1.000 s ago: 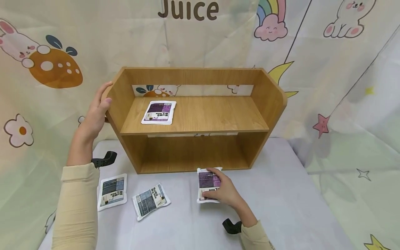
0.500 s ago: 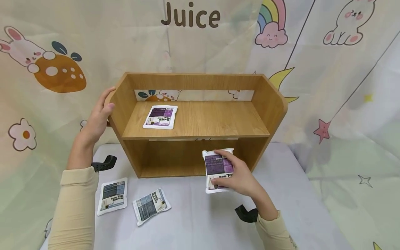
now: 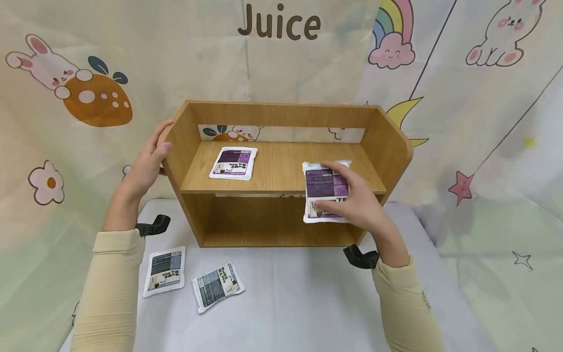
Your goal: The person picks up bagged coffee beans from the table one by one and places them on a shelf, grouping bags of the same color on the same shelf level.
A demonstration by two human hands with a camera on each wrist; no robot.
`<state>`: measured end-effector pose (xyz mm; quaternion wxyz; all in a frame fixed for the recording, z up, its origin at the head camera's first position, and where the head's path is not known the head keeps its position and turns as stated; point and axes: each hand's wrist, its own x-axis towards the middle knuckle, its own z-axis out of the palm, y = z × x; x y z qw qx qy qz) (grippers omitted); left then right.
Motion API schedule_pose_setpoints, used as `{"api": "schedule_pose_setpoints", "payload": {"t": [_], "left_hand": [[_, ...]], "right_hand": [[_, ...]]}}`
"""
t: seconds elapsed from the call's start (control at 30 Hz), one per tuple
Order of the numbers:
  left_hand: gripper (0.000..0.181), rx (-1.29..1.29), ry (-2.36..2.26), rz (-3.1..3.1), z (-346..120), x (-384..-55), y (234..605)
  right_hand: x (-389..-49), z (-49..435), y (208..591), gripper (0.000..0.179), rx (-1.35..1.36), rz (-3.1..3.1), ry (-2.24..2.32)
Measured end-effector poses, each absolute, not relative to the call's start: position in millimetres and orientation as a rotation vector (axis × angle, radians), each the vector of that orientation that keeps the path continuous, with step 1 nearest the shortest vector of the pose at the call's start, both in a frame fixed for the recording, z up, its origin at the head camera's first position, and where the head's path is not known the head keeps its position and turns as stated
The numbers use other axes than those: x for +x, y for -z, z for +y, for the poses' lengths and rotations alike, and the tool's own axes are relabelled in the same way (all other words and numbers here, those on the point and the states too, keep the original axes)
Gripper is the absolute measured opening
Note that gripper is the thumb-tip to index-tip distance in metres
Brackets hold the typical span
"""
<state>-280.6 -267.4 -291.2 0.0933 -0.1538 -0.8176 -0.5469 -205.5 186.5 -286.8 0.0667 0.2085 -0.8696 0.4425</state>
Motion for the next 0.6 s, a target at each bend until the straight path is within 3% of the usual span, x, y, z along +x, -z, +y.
{"api": "schedule_pose_setpoints", "payload": {"t": [0.6], "left_hand": [[0.052, -0.510, 1.625, -2.410, -269.7, -279.0, 288.5]], "right_hand": [[-278.8, 188.7, 237.9, 0.080, 0.489, -2.756, -1.275]]}}
